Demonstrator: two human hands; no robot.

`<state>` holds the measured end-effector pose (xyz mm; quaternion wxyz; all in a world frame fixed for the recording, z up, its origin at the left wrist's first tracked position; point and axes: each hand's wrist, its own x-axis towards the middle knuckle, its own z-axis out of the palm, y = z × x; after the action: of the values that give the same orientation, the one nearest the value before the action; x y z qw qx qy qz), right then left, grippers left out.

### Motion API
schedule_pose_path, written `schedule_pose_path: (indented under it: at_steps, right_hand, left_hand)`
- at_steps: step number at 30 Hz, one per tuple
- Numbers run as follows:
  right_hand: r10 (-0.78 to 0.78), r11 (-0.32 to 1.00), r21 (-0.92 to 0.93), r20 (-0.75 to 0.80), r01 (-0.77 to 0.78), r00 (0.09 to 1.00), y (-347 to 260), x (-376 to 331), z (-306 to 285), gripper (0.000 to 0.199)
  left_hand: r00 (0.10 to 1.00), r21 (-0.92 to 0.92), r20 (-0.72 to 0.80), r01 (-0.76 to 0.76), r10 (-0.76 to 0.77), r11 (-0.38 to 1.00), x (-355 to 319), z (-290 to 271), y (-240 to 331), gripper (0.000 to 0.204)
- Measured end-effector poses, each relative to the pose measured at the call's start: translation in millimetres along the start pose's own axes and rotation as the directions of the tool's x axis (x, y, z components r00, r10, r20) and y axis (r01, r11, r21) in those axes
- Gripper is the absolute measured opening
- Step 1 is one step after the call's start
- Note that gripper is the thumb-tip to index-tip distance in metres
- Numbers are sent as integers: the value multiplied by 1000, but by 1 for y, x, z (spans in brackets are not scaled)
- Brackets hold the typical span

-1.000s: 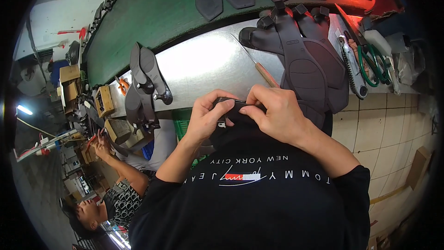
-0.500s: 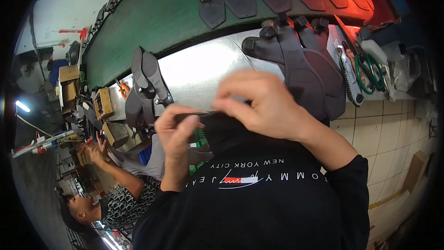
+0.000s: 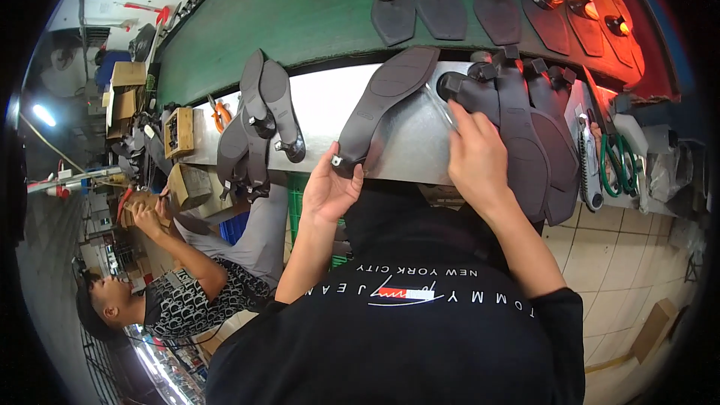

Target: Assembling shoe components on an assembly line by trimming and joining parts.

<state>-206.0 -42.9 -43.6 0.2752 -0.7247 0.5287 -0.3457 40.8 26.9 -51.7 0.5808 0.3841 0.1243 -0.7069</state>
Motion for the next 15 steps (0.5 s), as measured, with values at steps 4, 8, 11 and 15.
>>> schedule_pose_path:
  at_steps: [4,8,11,15]
  right_hand:
    - [64,915,391,103,-99,993,-27,-26,-21,31]
    - [60,683,605,512,-409,857,-42,-38,-14,48]
    - [34,677,631,486,-378,873,-41,-43,-6,56]
    - [23,715,631,412,-303,911,-36,-46,-1,55]
  left_hand:
    - [993,-104,19,122,-121,987,-4,14,-7,24]
    - [989,-137,-69,121,-131,983,-6,46,-32,20]
    - [976,-82,63,212,-207,974,-3,58,-48,19]
    - [983,-72,102,162,-155,984,-7,62,-56,18]
